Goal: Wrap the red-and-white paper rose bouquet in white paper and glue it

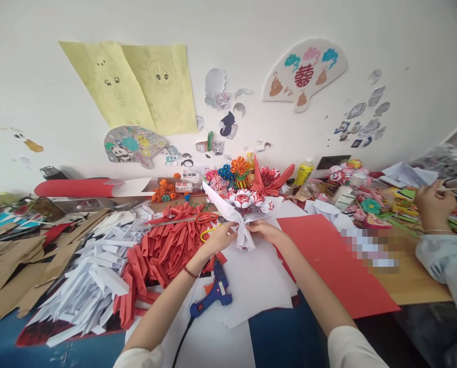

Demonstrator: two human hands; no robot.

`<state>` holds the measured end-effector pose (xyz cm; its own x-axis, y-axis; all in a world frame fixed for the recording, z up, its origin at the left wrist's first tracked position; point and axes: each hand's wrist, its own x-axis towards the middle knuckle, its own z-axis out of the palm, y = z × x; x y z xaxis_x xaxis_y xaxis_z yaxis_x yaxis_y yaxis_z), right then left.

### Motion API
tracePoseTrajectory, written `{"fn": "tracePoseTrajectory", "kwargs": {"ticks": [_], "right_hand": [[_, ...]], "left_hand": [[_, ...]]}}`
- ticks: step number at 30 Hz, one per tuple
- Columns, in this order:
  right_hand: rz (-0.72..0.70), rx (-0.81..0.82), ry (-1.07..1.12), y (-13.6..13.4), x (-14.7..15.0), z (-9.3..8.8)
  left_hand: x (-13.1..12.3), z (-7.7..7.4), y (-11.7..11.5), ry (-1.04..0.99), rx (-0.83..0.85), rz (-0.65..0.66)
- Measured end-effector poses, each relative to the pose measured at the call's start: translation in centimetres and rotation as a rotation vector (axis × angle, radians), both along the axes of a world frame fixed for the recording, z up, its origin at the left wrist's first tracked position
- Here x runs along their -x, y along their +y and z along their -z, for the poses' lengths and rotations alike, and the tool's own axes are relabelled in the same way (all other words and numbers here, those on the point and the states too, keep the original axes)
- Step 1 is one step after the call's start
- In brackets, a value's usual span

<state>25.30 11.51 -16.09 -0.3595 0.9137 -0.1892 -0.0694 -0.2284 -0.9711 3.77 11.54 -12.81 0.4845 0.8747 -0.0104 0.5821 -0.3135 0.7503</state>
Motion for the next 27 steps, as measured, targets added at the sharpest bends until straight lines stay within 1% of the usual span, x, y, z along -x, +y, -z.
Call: {"fn": "tracePoseTrajectory", "kwargs": {"ticks": [3,6,9,13,17,21,27], "right_hand": [[-0.022,0.000,-0.002,-1.2,-0.1,-0.7],[-0.016,-0.060,0.004,-2.2,0.3,-1.4],[0.043,-0.111,-0.005,-2.6,0.8,-1.8],[0.121,-0.092,-0.034,-2.4,1.1,-1.8],[0.136,-0.097,-0.047,-2.4,1.2,-1.3],[0.133,-0.105,-0.064,-2.8,1.2,-0.9],[0.167,-0.131,-0.123,-3.2,0.1,0.1]], "left_hand": [[0.1,0.5,-0.3,0.000,0.009,0.018],[-0.3,1.0,-0.6,-0.009,0.017,0.060],[-0.7,1.3,-0.6,-0.019,0.013,0.097],[-1.1,1.6,-0.3,-0.006,-0.010,0.084],[-1.4,1.3,-0.4,0.048,-0.049,0.046],[-1.4,0.5,-1.2,0.109,-0.078,0.027],[-1.6,-0.4,-2.3,0.210,-0.121,0.011]]}}
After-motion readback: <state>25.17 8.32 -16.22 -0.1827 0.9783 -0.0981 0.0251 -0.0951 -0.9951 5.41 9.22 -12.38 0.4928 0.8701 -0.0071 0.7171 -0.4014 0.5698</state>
